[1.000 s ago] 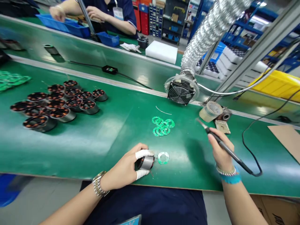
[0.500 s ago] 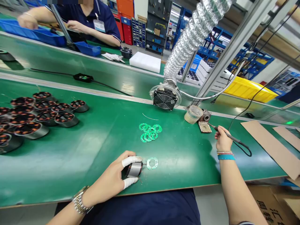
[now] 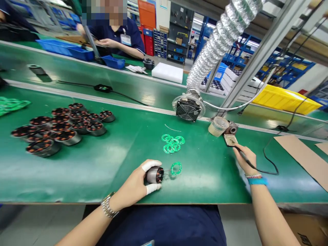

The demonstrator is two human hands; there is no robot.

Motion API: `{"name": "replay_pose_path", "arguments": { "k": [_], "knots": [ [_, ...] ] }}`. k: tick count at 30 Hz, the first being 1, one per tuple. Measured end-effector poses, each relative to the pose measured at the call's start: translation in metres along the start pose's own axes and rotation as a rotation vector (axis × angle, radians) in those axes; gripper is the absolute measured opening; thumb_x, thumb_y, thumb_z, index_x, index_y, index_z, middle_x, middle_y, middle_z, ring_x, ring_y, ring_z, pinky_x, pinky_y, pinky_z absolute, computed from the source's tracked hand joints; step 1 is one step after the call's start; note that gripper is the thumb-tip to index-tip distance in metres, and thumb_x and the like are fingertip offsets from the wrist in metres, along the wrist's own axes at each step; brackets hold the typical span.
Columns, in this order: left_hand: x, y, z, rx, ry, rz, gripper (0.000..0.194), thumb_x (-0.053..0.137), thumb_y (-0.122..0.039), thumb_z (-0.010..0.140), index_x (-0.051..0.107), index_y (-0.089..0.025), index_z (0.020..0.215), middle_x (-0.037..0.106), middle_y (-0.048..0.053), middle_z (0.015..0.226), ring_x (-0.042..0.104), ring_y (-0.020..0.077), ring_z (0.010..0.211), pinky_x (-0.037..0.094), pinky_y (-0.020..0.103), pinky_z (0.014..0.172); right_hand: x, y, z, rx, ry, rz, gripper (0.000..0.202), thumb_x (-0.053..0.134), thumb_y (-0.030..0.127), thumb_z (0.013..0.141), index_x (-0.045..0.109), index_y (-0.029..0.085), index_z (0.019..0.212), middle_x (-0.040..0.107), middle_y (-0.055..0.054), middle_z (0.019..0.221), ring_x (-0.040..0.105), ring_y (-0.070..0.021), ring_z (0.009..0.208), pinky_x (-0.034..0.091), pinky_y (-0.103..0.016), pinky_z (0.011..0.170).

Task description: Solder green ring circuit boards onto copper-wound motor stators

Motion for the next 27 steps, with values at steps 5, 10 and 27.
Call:
{"name": "replay_pose_path", "arguments": {
  "k": [5,10,27],
  "knots": [
    [0.006,-0.011,0.003,0.051,0.005,-0.026,0.043,0.069,-0.024,0.067,0.053,-0.020,0.107,0.057,0.007,0.107,0.057,0.0203,0.095,0.047,0.038,0.085,0.023,0.095,-0.055,-0.314,0.231,0.169,0.018,0.054,0.023,0.083,0.058,0.024,0.101,0.070,-0.003,0.088,0.067,-0.0183,0.079,0.054,-0.032,0.076],
    [0.013,-0.016,0.001,0.005,0.033,-0.002,0.043,0.071,-0.028,0.067,0.055,-0.019,0.106,0.062,0.005,0.102,0.059,0.0191,0.090,0.048,0.035,0.083,0.061,0.176,-0.094,-0.732,0.621,0.415,0.036,0.051,0.008,0.082,0.047,0.024,0.114,0.058,-0.007,0.121,0.047,-0.0208,0.121,0.043,-0.041,0.099],
    [0.012,-0.015,-0.006,0.073,-0.025,0.090,0.041,0.071,-0.031,0.069,0.053,-0.020,0.105,0.060,0.005,0.103,0.054,0.0211,0.096,0.039,0.041,0.094,0.093,0.187,-0.092,-0.405,0.620,0.563,0.028,0.066,0.019,0.075,0.049,0.022,0.097,0.059,0.001,0.078,0.061,-0.0134,0.073,0.050,-0.028,0.071]
  ]
}}
Point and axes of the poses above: each hand's wrist, its own z-axis towards the middle knuckle, its own x-axis out of the palm, y = z × x, the point moved 3 cm from there along z, towards the middle knuckle
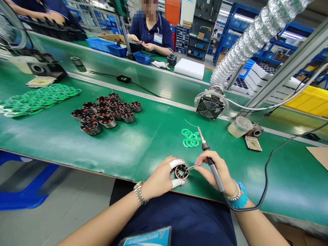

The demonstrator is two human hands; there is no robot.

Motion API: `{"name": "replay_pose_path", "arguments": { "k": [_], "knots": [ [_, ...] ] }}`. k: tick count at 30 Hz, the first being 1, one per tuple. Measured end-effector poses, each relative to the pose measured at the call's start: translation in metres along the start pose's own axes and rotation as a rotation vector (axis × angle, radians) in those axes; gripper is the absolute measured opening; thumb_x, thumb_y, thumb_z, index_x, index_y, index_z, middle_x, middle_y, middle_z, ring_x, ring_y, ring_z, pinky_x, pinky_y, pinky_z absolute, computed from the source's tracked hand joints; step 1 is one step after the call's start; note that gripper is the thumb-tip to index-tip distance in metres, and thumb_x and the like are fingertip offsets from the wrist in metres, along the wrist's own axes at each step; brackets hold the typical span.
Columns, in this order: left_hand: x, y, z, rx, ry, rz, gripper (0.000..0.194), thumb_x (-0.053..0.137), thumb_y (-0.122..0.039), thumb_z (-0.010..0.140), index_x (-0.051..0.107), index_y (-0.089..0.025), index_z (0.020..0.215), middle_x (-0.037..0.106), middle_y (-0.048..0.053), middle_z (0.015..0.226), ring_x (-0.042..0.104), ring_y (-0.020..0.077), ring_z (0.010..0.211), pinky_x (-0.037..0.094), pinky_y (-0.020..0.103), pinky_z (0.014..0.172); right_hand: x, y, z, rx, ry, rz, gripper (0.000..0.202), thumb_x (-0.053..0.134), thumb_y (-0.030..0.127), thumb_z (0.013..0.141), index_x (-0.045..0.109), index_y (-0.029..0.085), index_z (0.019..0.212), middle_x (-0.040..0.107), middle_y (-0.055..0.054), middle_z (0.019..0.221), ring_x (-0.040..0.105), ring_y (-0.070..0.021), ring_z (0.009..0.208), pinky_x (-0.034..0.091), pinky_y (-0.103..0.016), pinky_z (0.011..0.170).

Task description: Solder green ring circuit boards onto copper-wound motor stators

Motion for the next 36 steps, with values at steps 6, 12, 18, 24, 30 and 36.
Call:
{"name": "replay_pose_path", "arguments": {
  "k": [6,12,18,24,30,36],
  "knots": [
    [0.004,-0.001,-0.008,0.011,-0.066,0.059,0.042,0.066,-0.027,0.073,0.050,-0.021,0.111,0.058,0.007,0.102,0.052,0.0224,0.095,0.044,0.040,0.086,0.011,-0.012,-0.016,0.252,-0.237,0.146,0.032,0.058,0.015,0.077,0.043,0.026,0.103,0.052,0.003,0.079,0.051,-0.0070,0.054,0.045,-0.020,0.050],
    [0.014,0.003,-0.011,-0.065,-0.158,0.185,0.062,0.073,-0.039,0.065,0.045,-0.016,0.114,0.057,0.012,0.105,0.050,0.0283,0.099,0.039,0.049,0.091,0.019,0.000,-0.013,0.355,-0.033,0.526,0.028,0.058,0.020,0.080,0.041,0.025,0.102,0.056,-0.008,0.116,0.053,-0.0051,0.055,0.047,-0.019,0.048],
    [0.012,0.002,-0.009,-0.090,-0.144,0.149,0.048,0.073,-0.037,0.065,0.051,-0.017,0.103,0.058,0.009,0.099,0.052,0.0255,0.093,0.042,0.044,0.086,0.015,-0.007,-0.009,0.322,0.104,0.742,0.039,0.070,0.022,0.072,0.043,0.026,0.101,0.059,-0.009,0.115,0.061,-0.0108,0.071,0.052,-0.021,0.054],
    [0.010,0.001,-0.010,-0.078,-0.165,0.124,0.046,0.074,-0.033,0.065,0.053,-0.017,0.103,0.059,0.008,0.100,0.053,0.0246,0.095,0.043,0.042,0.087,0.016,-0.018,-0.008,0.382,-0.032,0.643,0.035,0.066,0.026,0.076,0.041,0.025,0.101,0.061,-0.007,0.107,0.063,-0.0197,0.097,0.051,-0.038,0.084],
    [0.011,0.004,-0.013,-0.057,-0.172,0.077,0.045,0.072,-0.029,0.068,0.051,-0.019,0.107,0.059,0.007,0.104,0.055,0.0234,0.099,0.046,0.040,0.087,0.018,-0.011,0.006,0.254,0.141,0.119,0.042,0.064,0.026,0.077,0.040,0.026,0.111,0.060,-0.006,0.105,0.062,-0.0186,0.092,0.050,-0.036,0.084],
    [0.015,0.012,-0.021,-0.119,-0.231,0.017,0.067,0.074,-0.022,0.066,0.035,-0.019,0.121,0.062,0.009,0.106,0.061,0.0230,0.097,0.050,0.039,0.085,0.026,0.010,0.028,-0.109,0.510,-0.030,0.044,0.068,0.028,0.074,0.046,0.021,0.111,0.060,-0.006,0.102,0.058,-0.0175,0.092,0.048,-0.029,0.081]
  ]
}}
Point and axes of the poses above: each hand's wrist, its own z-axis towards the middle knuckle, its own x-axis out of the palm, y = z × x, the point moved 3 cm from there along z, towards the middle knuckle
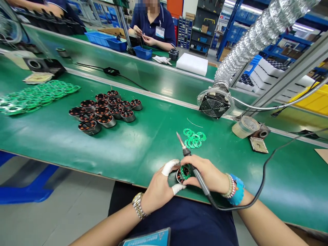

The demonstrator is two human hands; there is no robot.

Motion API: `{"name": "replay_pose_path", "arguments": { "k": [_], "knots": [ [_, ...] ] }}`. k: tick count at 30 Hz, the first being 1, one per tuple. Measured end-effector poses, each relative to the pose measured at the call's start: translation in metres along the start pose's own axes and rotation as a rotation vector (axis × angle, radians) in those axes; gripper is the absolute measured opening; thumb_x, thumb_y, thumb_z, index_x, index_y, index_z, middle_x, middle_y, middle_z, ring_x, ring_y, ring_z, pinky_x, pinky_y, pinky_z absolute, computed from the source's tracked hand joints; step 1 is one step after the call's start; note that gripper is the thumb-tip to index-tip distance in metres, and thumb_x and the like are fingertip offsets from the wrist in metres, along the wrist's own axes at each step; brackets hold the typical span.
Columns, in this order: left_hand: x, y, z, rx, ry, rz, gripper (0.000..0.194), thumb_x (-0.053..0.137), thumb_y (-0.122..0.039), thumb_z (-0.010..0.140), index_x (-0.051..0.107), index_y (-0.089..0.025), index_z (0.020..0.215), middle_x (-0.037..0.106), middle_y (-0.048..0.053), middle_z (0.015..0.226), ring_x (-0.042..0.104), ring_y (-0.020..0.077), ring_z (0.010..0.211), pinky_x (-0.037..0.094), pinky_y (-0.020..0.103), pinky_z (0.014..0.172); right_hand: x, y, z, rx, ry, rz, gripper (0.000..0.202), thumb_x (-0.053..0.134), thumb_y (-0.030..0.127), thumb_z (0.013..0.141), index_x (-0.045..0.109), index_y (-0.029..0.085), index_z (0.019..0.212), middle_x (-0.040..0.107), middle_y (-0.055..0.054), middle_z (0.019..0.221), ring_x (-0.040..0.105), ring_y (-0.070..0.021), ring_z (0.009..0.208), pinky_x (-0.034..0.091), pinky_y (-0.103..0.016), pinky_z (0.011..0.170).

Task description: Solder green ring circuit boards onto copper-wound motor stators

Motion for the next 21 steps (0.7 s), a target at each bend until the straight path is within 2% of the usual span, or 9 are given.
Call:
{"name": "replay_pose_path", "arguments": {
  "k": [5,11,16,21],
  "knots": [
    [-0.003,-0.002,0.001,0.138,-0.060,-0.012,0.051,0.070,-0.023,0.071,0.043,-0.021,0.114,0.062,0.008,0.105,0.062,0.0215,0.094,0.052,0.037,0.082,0.002,-0.009,0.006,-0.038,0.085,0.094,0.048,0.074,0.031,0.068,0.047,0.019,0.107,0.059,-0.005,0.099,0.057,-0.0167,0.091,0.046,-0.027,0.080],
    [-0.006,-0.009,0.006,0.341,-0.062,0.009,0.028,0.065,-0.021,0.076,0.054,-0.021,0.101,0.064,0.009,0.105,0.061,0.0218,0.098,0.051,0.039,0.084,0.011,-0.018,0.001,0.020,0.020,0.167,0.051,0.074,0.036,0.066,0.046,0.021,0.106,0.058,-0.003,0.096,0.058,-0.0149,0.085,0.047,-0.025,0.075],
    [-0.010,-0.012,0.008,0.324,-0.022,-0.015,0.016,0.064,-0.018,0.076,0.058,-0.020,0.090,0.065,0.009,0.105,0.060,0.0218,0.100,0.051,0.039,0.084,0.016,-0.022,0.000,0.026,0.002,0.161,0.052,0.075,0.036,0.064,0.048,0.020,0.106,0.059,-0.004,0.096,0.058,-0.0164,0.086,0.047,-0.026,0.075],
    [-0.015,-0.009,0.010,0.286,0.085,-0.084,0.017,0.067,-0.022,0.074,0.062,-0.019,0.089,0.065,0.009,0.105,0.060,0.0219,0.101,0.051,0.038,0.087,0.013,-0.019,0.001,-0.017,0.005,0.167,0.048,0.075,0.032,0.066,0.051,0.019,0.106,0.060,-0.005,0.096,0.058,-0.0170,0.088,0.048,-0.027,0.077]
  ]
}}
Point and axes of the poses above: each hand's wrist, its own z-axis towards the middle knuckle, its own x-axis out of the palm, y = z × x, the point moved 3 cm from there along z, towards the middle knuckle
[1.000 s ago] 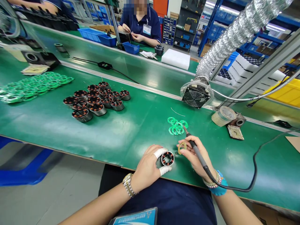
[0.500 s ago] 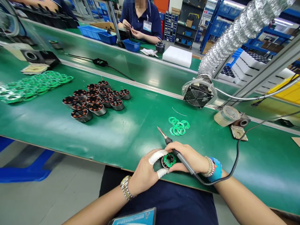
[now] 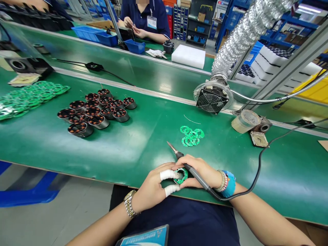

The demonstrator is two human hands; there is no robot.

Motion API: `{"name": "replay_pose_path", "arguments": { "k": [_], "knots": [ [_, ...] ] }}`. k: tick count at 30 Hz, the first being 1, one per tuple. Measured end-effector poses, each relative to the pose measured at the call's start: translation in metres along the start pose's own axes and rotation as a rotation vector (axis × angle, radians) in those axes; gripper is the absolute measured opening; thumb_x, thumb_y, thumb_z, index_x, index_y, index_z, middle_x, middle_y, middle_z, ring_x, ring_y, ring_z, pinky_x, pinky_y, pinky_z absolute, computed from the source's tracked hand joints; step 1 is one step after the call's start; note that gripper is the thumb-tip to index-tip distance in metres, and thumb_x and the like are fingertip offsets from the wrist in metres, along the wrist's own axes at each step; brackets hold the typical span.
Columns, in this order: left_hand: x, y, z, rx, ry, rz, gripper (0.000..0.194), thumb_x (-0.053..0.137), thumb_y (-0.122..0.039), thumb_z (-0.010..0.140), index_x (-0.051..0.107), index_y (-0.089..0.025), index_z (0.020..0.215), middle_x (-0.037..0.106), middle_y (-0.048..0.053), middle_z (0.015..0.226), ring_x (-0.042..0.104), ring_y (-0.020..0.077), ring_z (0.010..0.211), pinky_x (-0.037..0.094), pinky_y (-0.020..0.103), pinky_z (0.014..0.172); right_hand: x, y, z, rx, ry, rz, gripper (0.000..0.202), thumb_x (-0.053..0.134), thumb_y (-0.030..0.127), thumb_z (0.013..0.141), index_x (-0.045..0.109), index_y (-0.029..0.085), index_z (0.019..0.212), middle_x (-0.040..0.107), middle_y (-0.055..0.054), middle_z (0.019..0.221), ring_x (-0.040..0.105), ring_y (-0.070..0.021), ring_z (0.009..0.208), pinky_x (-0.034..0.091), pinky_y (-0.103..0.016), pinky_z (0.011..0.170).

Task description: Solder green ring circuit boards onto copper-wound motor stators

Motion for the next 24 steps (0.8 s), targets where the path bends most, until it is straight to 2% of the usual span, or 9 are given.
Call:
{"name": "replay_pose_path", "arguments": {
  "k": [3,7,9,16,24],
  "knots": [
    [-0.001,0.003,-0.001,0.005,-0.043,-0.021,0.013,0.067,-0.020,0.074,0.063,-0.019,0.087,0.065,0.009,0.106,0.062,0.0210,0.100,0.052,0.036,0.085,-0.004,0.007,-0.007,-0.020,-0.036,-0.002,0.048,0.073,0.030,0.069,0.051,0.019,0.110,0.061,-0.006,0.100,0.058,-0.0176,0.092,0.048,-0.029,0.081],
    [0.001,0.003,-0.004,0.009,-0.065,-0.022,0.016,0.068,-0.018,0.073,0.063,-0.019,0.088,0.065,0.010,0.109,0.063,0.0209,0.098,0.054,0.034,0.083,-0.009,0.013,-0.027,0.095,-0.278,-0.086,0.025,0.057,0.020,0.083,0.054,0.021,0.107,0.062,-0.005,0.096,0.060,-0.0156,0.087,0.049,-0.028,0.079],
    [0.001,0.003,-0.004,0.008,-0.063,-0.020,0.018,0.069,-0.019,0.072,0.064,-0.019,0.089,0.065,0.010,0.109,0.063,0.0215,0.097,0.054,0.035,0.083,-0.005,0.012,-0.037,0.144,-0.348,-0.101,0.022,0.050,0.015,0.085,0.055,0.022,0.105,0.063,-0.004,0.094,0.061,-0.0148,0.085,0.049,-0.027,0.077],
    [0.001,0.002,-0.004,-0.010,-0.081,-0.049,0.016,0.067,-0.021,0.074,0.064,-0.020,0.090,0.066,0.009,0.106,0.064,0.0211,0.096,0.055,0.035,0.082,0.011,0.004,-0.042,0.174,-0.351,-0.047,0.027,0.047,0.012,0.085,0.049,0.024,0.109,0.064,-0.004,0.096,0.062,-0.0151,0.087,0.050,-0.027,0.077],
    [0.003,0.007,-0.006,-0.049,-0.072,-0.060,0.013,0.068,-0.022,0.074,0.065,-0.019,0.086,0.066,0.009,0.106,0.064,0.0208,0.095,0.055,0.035,0.081,0.015,0.004,-0.038,0.050,-0.264,-0.234,0.030,0.040,0.008,0.084,0.049,0.022,0.109,0.058,-0.005,0.084,0.054,-0.0168,0.073,0.048,-0.028,0.065]
  ]
}}
Point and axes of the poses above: each hand's wrist, its own z-axis towards the middle knuckle, its own x-axis out of the palm, y = z × x, the point moved 3 cm from there along z, towards the middle knuckle
